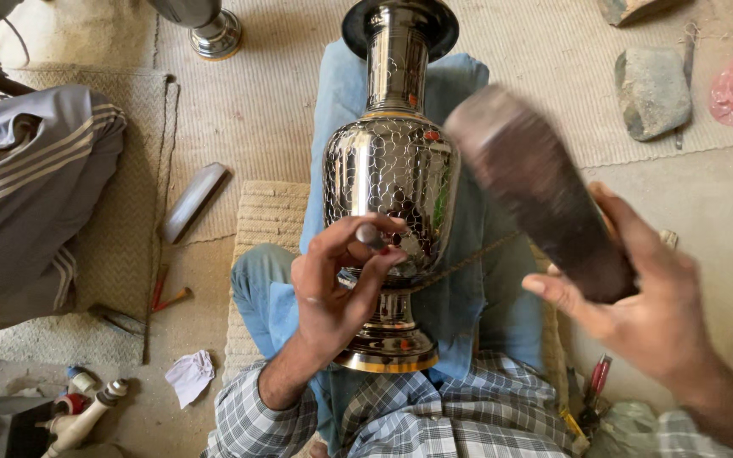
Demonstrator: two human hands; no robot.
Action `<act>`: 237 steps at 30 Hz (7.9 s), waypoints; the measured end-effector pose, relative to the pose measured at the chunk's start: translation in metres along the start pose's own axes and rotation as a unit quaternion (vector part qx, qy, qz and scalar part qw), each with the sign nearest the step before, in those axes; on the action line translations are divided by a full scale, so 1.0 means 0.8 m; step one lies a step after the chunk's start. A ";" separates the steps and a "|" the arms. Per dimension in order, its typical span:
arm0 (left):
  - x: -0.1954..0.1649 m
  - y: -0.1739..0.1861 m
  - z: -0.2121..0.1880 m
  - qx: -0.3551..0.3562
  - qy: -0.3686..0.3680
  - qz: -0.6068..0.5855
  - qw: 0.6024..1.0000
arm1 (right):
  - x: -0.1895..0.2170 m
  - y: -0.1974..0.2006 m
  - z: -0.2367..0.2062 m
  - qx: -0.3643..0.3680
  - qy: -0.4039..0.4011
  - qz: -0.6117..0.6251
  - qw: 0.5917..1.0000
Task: The person sits cross-legged on a floor mat with a brass vase held between their legs and braces it with a cloth. They hold a small punch against the vase surface and repeatedly strike it with a wooden mallet, repositioning the punch to work the patterned design around the vase body.
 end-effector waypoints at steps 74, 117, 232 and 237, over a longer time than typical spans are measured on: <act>-0.017 -0.034 0.089 0.472 -0.191 0.080 0.857 | -0.062 -0.075 -0.115 -0.142 -0.075 -0.035 0.986; 0.005 0.001 -0.004 0.055 -0.077 0.125 0.988 | 0.053 0.035 0.003 0.102 0.069 -0.160 0.979; 0.007 0.005 -0.019 0.001 -0.138 0.144 0.980 | 0.093 0.045 0.044 0.168 0.164 -0.199 0.952; 0.008 0.004 -0.023 -0.012 -0.148 0.167 0.975 | 0.095 0.042 0.053 0.218 0.161 -0.231 0.935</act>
Point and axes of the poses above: each hand's wrist, its own z-axis towards the middle knuckle, its own y-axis out of the back of the hand, x = y × z, the point moved 3 cm from there along z, towards the middle knuckle, and after that the axes turned 12 degrees about z, right-handed, at the moved point
